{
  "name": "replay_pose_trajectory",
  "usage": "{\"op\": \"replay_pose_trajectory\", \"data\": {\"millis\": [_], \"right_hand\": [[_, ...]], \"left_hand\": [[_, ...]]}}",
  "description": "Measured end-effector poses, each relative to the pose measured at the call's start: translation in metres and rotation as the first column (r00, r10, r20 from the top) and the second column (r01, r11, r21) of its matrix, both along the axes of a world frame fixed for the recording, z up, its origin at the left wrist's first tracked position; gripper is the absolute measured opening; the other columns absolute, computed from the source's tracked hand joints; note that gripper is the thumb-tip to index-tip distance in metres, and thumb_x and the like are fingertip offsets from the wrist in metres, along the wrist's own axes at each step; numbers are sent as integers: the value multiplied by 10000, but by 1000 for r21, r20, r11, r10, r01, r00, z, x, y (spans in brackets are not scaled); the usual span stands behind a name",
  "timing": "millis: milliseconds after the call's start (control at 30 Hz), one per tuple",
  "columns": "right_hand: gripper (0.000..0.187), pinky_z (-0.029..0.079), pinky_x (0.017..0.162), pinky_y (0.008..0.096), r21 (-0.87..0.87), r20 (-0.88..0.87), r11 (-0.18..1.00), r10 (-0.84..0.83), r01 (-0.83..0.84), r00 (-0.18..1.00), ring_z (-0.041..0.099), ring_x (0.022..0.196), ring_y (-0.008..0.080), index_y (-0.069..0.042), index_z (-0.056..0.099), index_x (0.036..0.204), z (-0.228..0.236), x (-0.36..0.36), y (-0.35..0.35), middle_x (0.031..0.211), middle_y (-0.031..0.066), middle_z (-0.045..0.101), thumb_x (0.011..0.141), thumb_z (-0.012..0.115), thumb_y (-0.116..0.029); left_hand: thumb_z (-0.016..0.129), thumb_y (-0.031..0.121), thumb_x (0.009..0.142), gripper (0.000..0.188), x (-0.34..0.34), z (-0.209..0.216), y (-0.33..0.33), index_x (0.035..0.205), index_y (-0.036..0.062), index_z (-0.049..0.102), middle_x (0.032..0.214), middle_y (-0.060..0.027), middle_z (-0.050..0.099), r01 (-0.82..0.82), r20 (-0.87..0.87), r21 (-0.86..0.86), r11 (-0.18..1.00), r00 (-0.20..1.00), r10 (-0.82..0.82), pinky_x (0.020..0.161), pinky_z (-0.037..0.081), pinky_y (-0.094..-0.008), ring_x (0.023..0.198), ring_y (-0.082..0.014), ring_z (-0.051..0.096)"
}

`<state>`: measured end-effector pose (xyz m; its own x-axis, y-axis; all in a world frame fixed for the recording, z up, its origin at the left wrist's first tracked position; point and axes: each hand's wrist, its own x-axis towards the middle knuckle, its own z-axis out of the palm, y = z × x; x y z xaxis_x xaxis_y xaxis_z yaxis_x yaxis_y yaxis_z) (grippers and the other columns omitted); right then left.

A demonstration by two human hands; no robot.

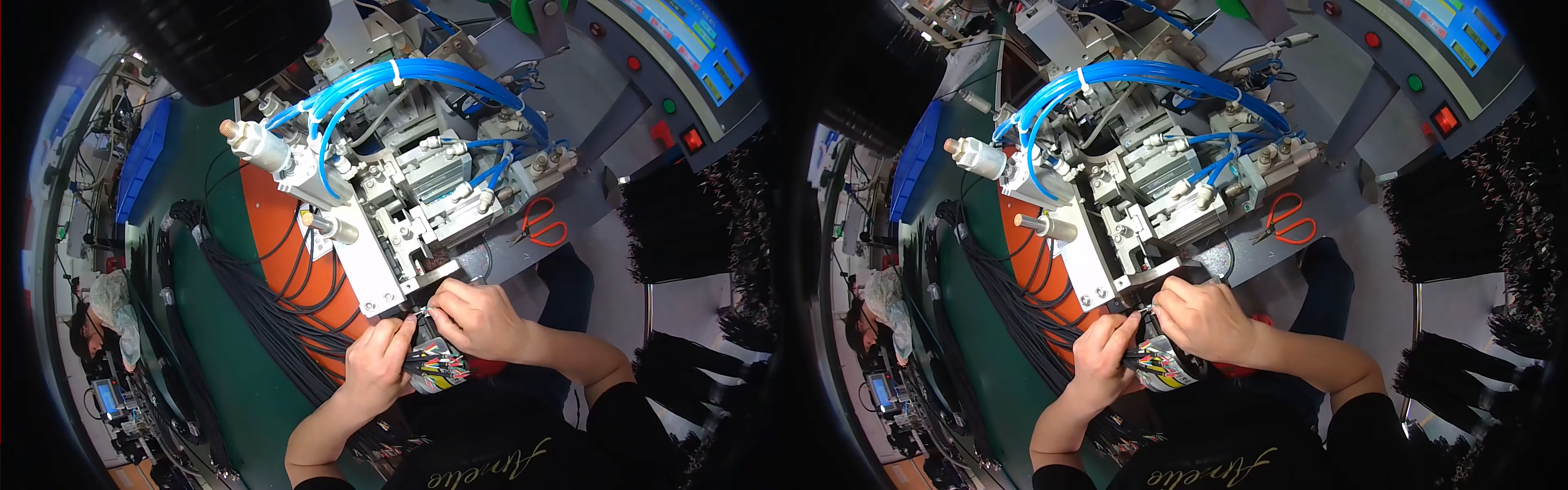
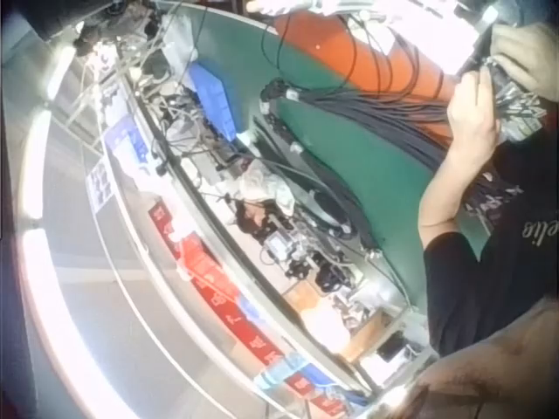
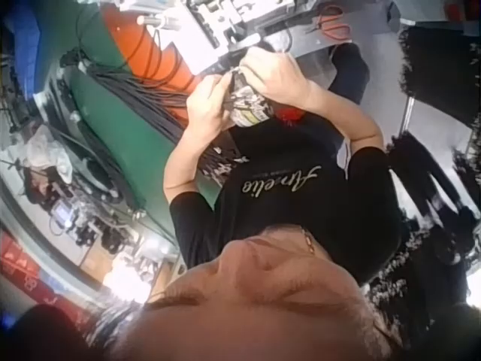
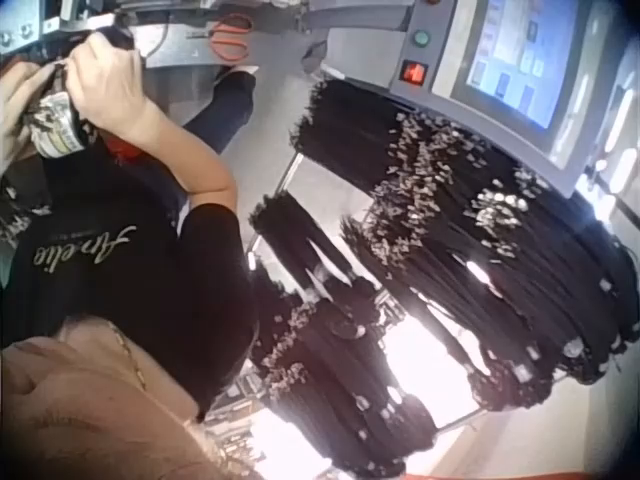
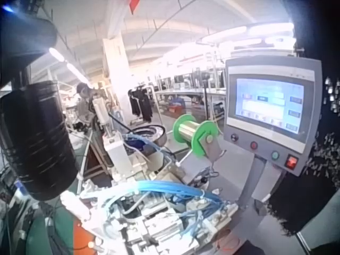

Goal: Feeding bundles of black wires into a terminal crimping machine and collecting them after processing on a production line.

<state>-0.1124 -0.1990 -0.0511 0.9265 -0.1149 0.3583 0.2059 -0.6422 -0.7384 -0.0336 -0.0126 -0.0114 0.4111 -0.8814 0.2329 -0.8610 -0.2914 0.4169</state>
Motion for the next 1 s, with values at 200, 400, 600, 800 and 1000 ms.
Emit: {"op": "replay_pose_trajectory", "data": {"millis": [200, 400, 600, 800, 1000], "right_hand": [[53, 488, 527, 361, 11, 42, 1000, -12, 12, 999, 620, 612, 272, -15, 626, 838, -3, -4, 2, 809, 86, 606, 821, 657, -55], [57, 486, 524, 355, 42, 28, 999, -29, 28, 999, 617, 605, 265, -15, 622, 838, -4, -3, 4, 802, 87, 601, 823, 659, -55], [54, 482, 523, 355, 11, 42, 999, -48, 48, 998, 616, 602, 260, -17, 623, 851, -3, -3, 6, 797, 83, 593, 827, 657, -51], [67, 482, 531, 351, -86, 78, 996, -16, 23, 997, 618, 604, 250, -13, 628, 861, 3, -2, 2, 797, 74, 589, 822, 665, -52], [82, 485, 540, 344, -60, 82, 997, -36, 41, 996, 614, 602, 247, -14, 636, 867, -1, -2, 5, 798, 74, 591, 808, 674, -55]], "left_hand": [[685, 8, 612, 533, 1, 0, 2, 1140, -20, 623, 858, -90, 555, -1, -94, -20, 1000, 996, 0, 587, 492, -356, 693, -250, 583], [679, -11, 603, 527, 1, -1, 1, 1128, -15, 627, 819, -80, 540, -17, -93, -44, 999, 996, 13, 572, 487, -354, 665, -247, 577], [674, -14, 595, 552, 1, -1, 1, 1144, -13, 623, 821, -84, 529, -18, -109, -37, 999, 994, 14, 579, 485, -355, 675, -246, 571], [674, 2, 592, 612, 0, 8, 0, 1200, -12, 612, 839, -88, 507, 50, -23, 65, 997, 999, -49, 609, 481, -348, 717, -248, 562], [678, 44, 595, 648, -2, 6, 0, 1237, -9, 604, 839, -90, 482, 60, 22, 71, 996, 998, -61, 623, 472, -347, 732, -252, 553]]}}
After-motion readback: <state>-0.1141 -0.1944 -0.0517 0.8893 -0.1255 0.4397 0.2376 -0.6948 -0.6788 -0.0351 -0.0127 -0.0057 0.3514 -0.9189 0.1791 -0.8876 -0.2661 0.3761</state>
